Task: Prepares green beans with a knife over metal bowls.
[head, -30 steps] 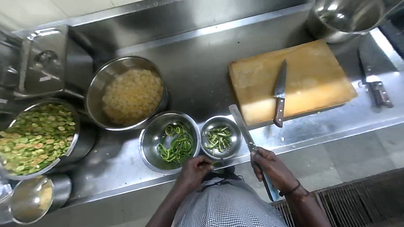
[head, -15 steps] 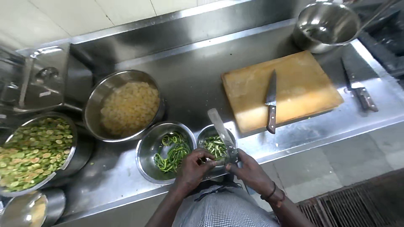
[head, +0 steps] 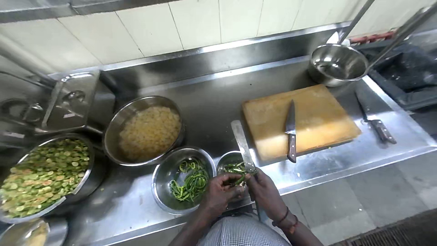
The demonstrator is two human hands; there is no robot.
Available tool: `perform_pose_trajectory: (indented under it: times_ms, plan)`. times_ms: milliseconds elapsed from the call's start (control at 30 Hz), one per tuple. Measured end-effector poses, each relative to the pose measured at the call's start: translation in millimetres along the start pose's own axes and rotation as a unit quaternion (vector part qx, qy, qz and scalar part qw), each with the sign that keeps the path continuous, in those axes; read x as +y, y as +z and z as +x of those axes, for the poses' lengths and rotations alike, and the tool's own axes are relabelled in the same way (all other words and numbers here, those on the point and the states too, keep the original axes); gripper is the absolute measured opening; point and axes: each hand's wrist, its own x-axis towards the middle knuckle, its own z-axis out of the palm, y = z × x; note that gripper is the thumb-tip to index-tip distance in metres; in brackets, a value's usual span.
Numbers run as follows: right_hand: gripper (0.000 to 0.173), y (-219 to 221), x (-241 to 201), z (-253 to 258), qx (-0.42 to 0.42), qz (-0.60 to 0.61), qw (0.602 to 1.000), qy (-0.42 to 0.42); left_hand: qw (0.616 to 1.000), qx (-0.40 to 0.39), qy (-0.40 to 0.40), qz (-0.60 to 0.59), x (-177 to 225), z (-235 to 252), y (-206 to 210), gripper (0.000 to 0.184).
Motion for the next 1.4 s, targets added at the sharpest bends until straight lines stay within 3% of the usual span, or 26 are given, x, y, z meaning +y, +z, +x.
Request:
perform_pose_trajectory:
  times_ms: [133, 267, 400, 500, 567, 667, 800, 900, 967, 1000, 1067, 1133, 1233, 1300, 1400]
  plan:
    - [0.03, 2.8, -5.3, 1.7, -0.009, 0.006, 1.0, -0.004, 0.997, 0.024, 0.038, 0.065, -6.3, 7.0, -3.2, 0.016]
    - [0.049, 1.2, -6.0, 4.2, -0.052, -0.038, 0.998, -0.005, 1.0, 0.008, 0.0, 0.021, 1.2, 8.9, -10.1, 0.013]
    - [0.033, 3.7, -3.6, 5.1, -0.069, -0.05, 0.996, -0.008, 0.999, -0.029, -0.004, 0.032, 5.3, 8.9, -11.8, 0.011]
    - [0.029, 6.5, -3.6, 5.5, -0.078, -0.014, 0.997, 0.012, 0.987, -0.031, 0.049, 0.149, 4.0, 8.3, -15.0, 0.017]
    - [0.028, 3.9, -4.7, 5.9, -0.104, 0.031, 0.992, 0.059, 0.954, -0.014, 0.153, 0.257, -3.7, 8.3, -13.3, 0.019]
    - [0.033, -1.4, -8.2, 7.0, -0.146, 0.114, 0.973, 0.141, 0.868, 0.029, 0.332, 0.369, -17.3, 12.5, -7.7, 0.016]
    - [0.045, -8.6, -5.5, 9.6, -0.185, 0.172, 0.947, 0.201, 0.806, 0.057, 0.381, 0.449, -24.4, 19.5, -4.8, 0.015]
    - [0.045, -10.1, -1.5, 6.9, -0.186, 0.176, 0.947, 0.195, 0.813, 0.086, 0.33, 0.472, -29.2, 26.3, -14.2, 0.016]
    - [0.035, -5.7, 1.3, 6.1, -0.121, 0.059, 0.984, 0.115, 0.827, 0.057, 0.256, 0.497, -24.0, 27.9, -19.4, 0.018]
    - [0.027, -3.9, 3.8, 7.5, -0.078, -0.057, 0.994, 0.059, 0.827, 0.029, 0.218, 0.518, -22.0, 28.8, -20.9, 0.021]
    - [0.036, -2.4, 7.2, 11.0, -0.008, -0.303, 0.953, -0.014, 0.803, -0.001, 0.198, 0.562, -24.5, 31.8, -23.0, 0.028]
    - [0.051, 0.4, 4.1, 13.5, 0.008, -0.415, 0.91, -0.009, 0.791, -0.001, 0.185, 0.584, -27.2, 34.6, -28.2, 0.036]
    - [0.056, 1.0, 2.0, 12.4, 0.012, -0.447, 0.895, 0.003, 0.816, 0.065, 0.13, 0.559, -22.4, 31.1, -49.2, 0.034]
    - [0.049, -3.1, 6.6, 11.6, 0.026, -0.435, 0.9, -0.018, 0.833, 0.118, 0.029, 0.539, -15.8, 23.7, -70.7, 0.034]
    - [0.041, -8.5, 13.6, 12.2, 0.072, -0.43, 0.899, -0.045, 0.816, 0.174, -0.107, 0.542, -23.2, 22.9, -106.2, 0.028]
